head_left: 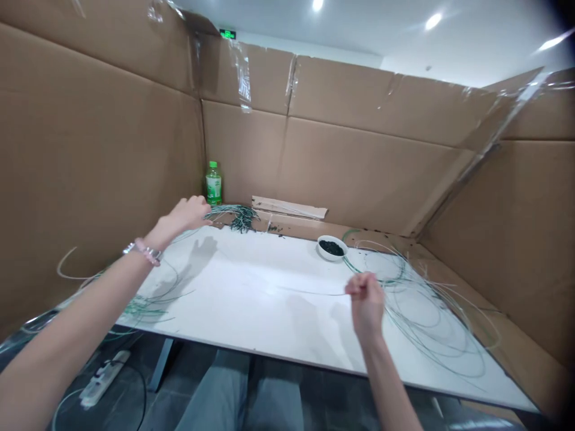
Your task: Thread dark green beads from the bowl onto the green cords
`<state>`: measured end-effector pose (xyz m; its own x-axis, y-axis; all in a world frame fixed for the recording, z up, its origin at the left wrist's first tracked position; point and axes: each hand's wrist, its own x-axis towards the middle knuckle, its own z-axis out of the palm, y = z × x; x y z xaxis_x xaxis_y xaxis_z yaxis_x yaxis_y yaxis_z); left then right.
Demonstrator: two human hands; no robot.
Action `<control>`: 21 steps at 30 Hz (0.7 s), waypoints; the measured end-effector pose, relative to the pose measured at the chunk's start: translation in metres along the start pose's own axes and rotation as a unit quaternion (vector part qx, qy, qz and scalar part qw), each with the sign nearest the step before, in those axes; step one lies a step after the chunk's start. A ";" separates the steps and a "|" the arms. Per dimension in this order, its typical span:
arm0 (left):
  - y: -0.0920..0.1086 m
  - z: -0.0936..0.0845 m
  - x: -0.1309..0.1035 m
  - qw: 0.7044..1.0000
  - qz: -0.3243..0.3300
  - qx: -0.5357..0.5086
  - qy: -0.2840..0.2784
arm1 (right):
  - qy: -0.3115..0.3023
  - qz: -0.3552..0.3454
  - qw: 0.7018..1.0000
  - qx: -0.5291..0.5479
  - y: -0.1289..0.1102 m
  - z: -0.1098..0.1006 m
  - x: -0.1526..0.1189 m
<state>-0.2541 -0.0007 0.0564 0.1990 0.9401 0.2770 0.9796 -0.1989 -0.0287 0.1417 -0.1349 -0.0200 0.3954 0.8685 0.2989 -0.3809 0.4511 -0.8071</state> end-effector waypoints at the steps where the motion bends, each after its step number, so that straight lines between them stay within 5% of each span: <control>1: 0.017 0.014 -0.003 0.999 0.038 -0.028 -0.001 | -0.038 0.012 0.999 -0.015 0.014 0.008 -0.004; 4: 0.088 0.043 -0.026 0.955 0.162 -0.246 -0.021 | -0.094 0.022 0.994 -0.053 0.043 0.032 -0.015; 7: 0.158 0.057 -0.054 0.854 0.242 -0.444 -0.127 | -0.116 -0.002 0.988 -0.099 0.054 0.052 -0.022; 10: 0.198 0.064 -0.069 0.774 0.279 -0.537 -0.188 | -0.122 0.004 0.983 -0.138 0.058 0.059 -0.027; 16: 0.210 0.085 -0.070 0.728 0.229 -0.617 -0.193 | -0.156 0.037 0.941 -0.298 0.070 0.054 -0.024; 21: 0.178 0.107 -0.049 0.742 0.065 -0.662 -0.080 | -0.201 0.020 0.854 -0.479 0.056 0.037 0.061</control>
<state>-0.0865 -0.0521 -0.0653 0.3945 0.8889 0.2330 0.0869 -0.2885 0.9535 0.1132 -0.0492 -0.0284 0.0056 0.9666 0.2564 0.5475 0.2116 -0.8096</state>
